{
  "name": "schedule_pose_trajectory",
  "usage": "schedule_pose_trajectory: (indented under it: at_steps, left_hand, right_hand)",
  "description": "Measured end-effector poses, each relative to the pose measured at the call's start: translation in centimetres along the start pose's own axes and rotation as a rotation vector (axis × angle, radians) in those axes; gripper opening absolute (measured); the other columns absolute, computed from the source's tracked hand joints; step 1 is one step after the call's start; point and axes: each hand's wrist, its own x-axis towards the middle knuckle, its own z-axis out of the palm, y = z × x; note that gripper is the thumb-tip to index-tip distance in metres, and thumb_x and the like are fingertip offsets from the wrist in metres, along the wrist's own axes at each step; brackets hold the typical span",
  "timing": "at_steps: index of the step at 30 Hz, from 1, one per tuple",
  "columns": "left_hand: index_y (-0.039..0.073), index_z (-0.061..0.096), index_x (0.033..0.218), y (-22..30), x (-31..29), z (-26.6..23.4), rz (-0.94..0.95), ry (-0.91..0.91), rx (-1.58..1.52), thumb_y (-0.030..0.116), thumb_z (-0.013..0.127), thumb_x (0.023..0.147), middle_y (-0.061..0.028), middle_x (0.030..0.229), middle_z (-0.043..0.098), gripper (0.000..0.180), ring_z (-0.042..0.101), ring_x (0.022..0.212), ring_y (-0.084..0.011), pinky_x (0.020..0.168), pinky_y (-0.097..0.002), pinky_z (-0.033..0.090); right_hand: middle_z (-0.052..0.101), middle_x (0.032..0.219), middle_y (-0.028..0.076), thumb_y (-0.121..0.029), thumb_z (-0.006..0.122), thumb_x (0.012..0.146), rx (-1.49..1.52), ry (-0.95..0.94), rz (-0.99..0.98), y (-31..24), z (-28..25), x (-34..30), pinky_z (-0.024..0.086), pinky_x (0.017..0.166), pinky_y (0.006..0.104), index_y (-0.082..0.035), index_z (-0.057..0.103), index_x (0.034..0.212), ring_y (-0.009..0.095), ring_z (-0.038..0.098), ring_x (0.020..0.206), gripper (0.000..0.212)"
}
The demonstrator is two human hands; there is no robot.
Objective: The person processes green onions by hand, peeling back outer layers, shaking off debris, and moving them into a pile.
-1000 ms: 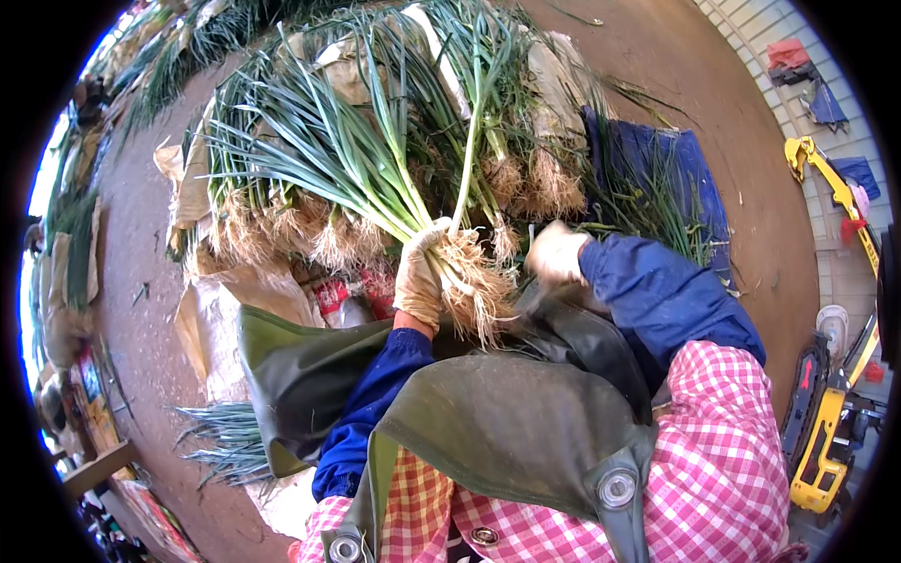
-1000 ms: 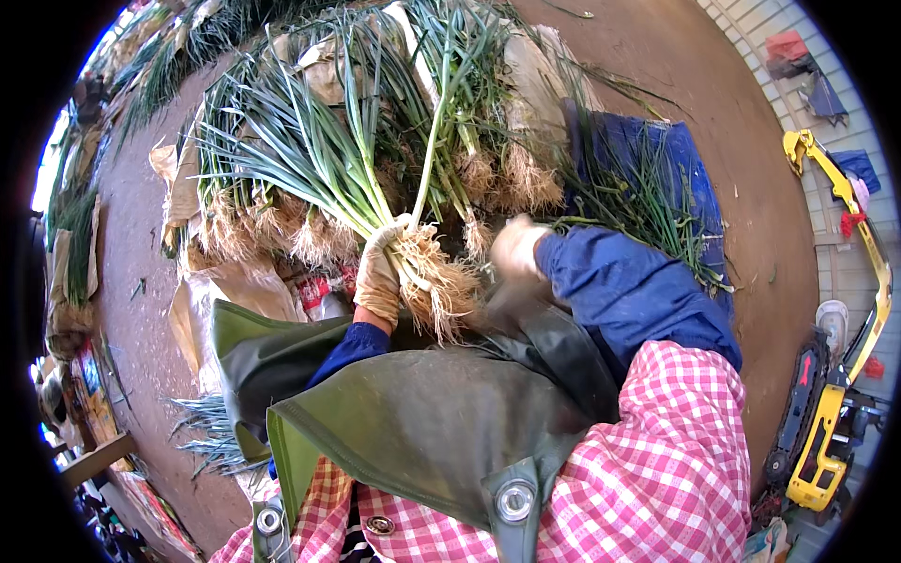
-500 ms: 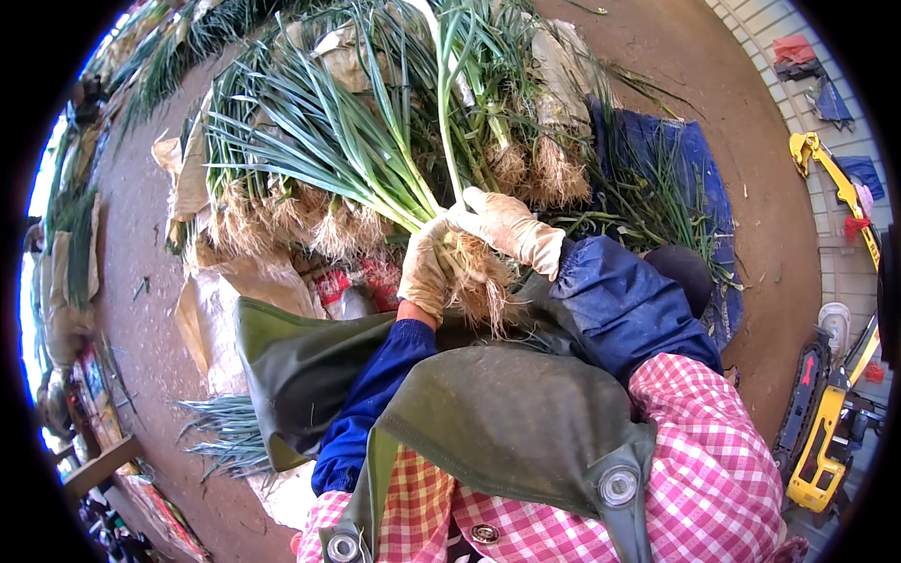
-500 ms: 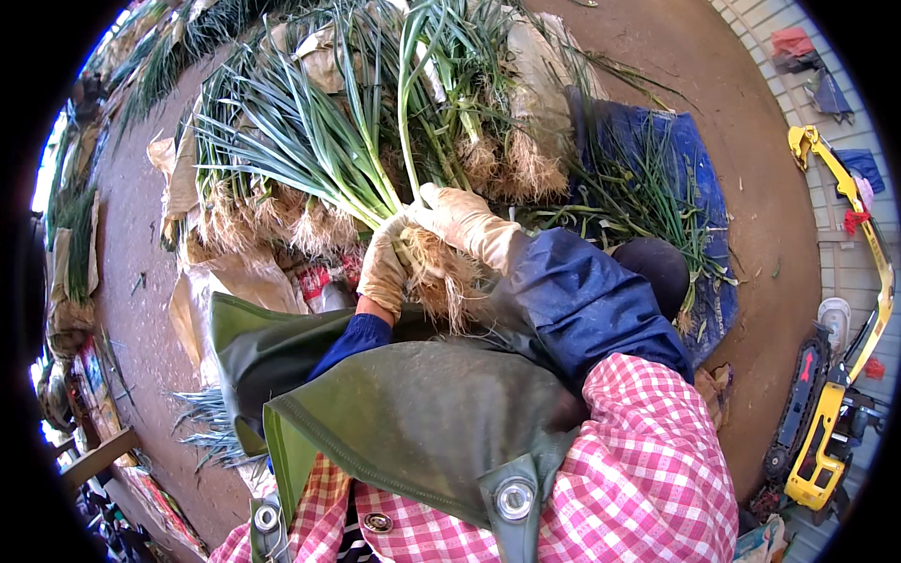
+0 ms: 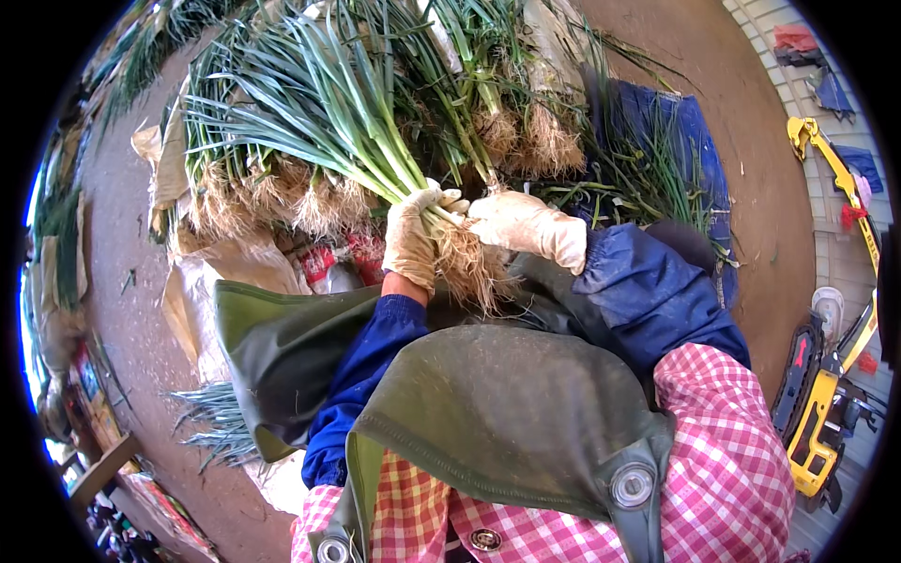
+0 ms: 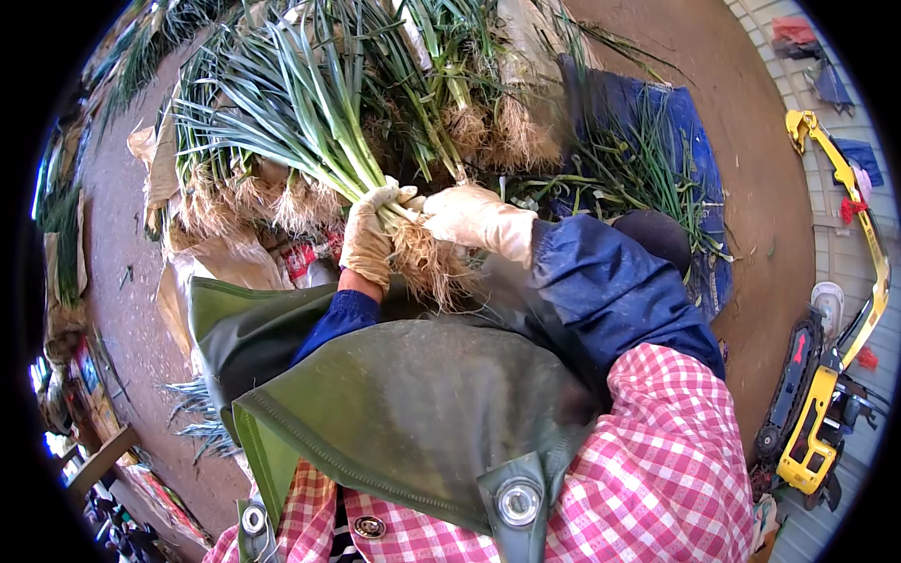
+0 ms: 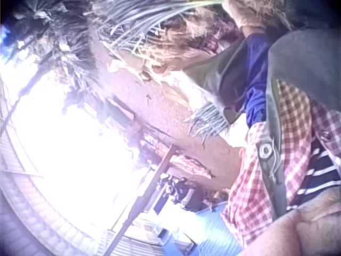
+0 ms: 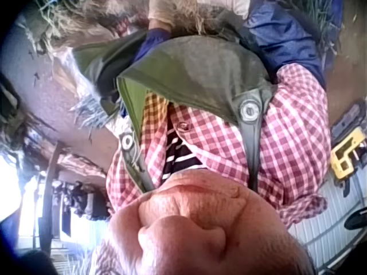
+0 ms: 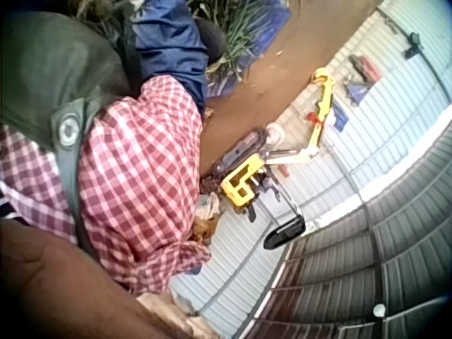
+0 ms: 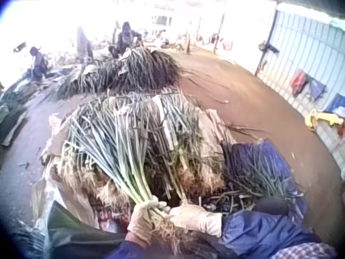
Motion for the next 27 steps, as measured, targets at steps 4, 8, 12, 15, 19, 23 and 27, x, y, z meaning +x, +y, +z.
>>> schedule_pose_trajectory:
  at_steps: [4, 8, 12, 15, 19, 23, 27]
  left_hand:
    - [0.001, 0.054, 0.104, 1.0, 0.2, -0.9, 0.041, -0.087, -0.157, 0.002, 0.059, 0.080, -0.0108, 0.080, 0.058, 0.024, 0.064, 0.078, -0.0273, 0.070, -0.0418, 0.057]
    - [0.005, 0.055, 0.096, 1.2, -0.3, 0.3, 0.033, -0.043, -0.090, 0.004, 0.063, 0.080, -0.0086, 0.081, 0.058, 0.018, 0.059, 0.073, -0.0235, 0.072, -0.0392, 0.053]
    - [-0.001, 0.057, 0.098, 1.0, 0.2, -0.2, 0.073, 0.075, -0.004, 0.006, 0.062, 0.082, -0.0117, 0.080, 0.063, 0.018, 0.064, 0.069, -0.0248, 0.065, -0.0351, 0.056]
    - [-0.001, 0.060, 0.092, 0.2, 1.6, -1.4, 0.089, 0.010, -0.022, 0.008, 0.062, 0.084, -0.0104, 0.081, 0.066, 0.012, 0.065, 0.066, -0.0203, 0.059, -0.0297, 0.055]
    - [-0.001, 0.056, 0.094, 0.4, 1.2, -0.9, 0.046, 0.147, 0.011, 0.009, 0.062, 0.083, -0.0150, 0.082, 0.066, 0.016, 0.066, 0.069, -0.0251, 0.062, -0.0344, 0.055]
    - [0.001, 0.054, 0.098, 2.2, 0.0, -0.8, 0.104, 0.087, -0.029, 0.011, 0.063, 0.082, -0.0141, 0.080, 0.063, 0.021, 0.062, 0.068, -0.0284, 0.064, -0.0392, 0.055]
    - [0.000, 0.059, 0.099, 2.4, 0.5, -1.7, 0.070, -0.042, -0.047, 0.009, 0.065, 0.082, -0.0100, 0.085, 0.061, 0.020, 0.062, 0.076, -0.0234, 0.070, -0.0411, 0.054]
  right_hand:
    - [0.070, 0.092, 0.011, -0.039, 0.056, 0.084, -0.491, -0.130, 0.253, 5.4, 1.1, -1.3, 0.054, 0.071, 0.0355, -0.011, 0.070, 0.099, 0.029, 0.068, 0.085, 0.035]
    - [0.068, 0.086, 0.007, -0.029, 0.057, 0.087, -0.307, 0.100, 0.243, 5.0, -2.3, -3.1, 0.052, 0.072, 0.0402, -0.015, 0.070, 0.090, 0.027, 0.065, 0.082, 0.019]
    - [0.065, 0.096, 0.008, -0.041, 0.064, 0.081, 0.133, 0.348, -0.101, -2.3, -4.5, -1.0, 0.049, 0.074, 0.0387, -0.011, 0.065, 0.101, 0.026, 0.061, 0.087, 0.035]
    - [0.065, 0.086, 0.012, -0.032, 0.064, 0.079, -0.187, 0.463, -0.333, -4.9, -2.1, 1.3, 0.050, 0.070, 0.0414, -0.010, 0.065, 0.090, 0.032, 0.063, 0.078, 0.025]
    - [0.065, 0.082, 0.012, -0.023, 0.062, 0.081, -0.042, 0.097, -0.324, -3.7, -1.0, 1.3, 0.051, 0.067, 0.0412, -0.008, 0.063, 0.085, 0.030, 0.064, 0.078, 0.016]
    - [0.067, 0.084, 0.010, -0.032, 0.062, 0.085, 0.171, -0.629, -0.323, 0.2, 0.0, -4.0, 0.051, 0.067, 0.0388, -0.008, 0.066, 0.092, 0.029, 0.064, 0.077, 0.025]
    - [0.068, 0.089, 0.009, -0.041, 0.062, 0.083, -0.592, -0.549, 0.348, 6.5, 2.1, -0.2, 0.050, 0.079, 0.0393, -0.010, 0.067, 0.095, 0.026, 0.065, 0.086, 0.034]
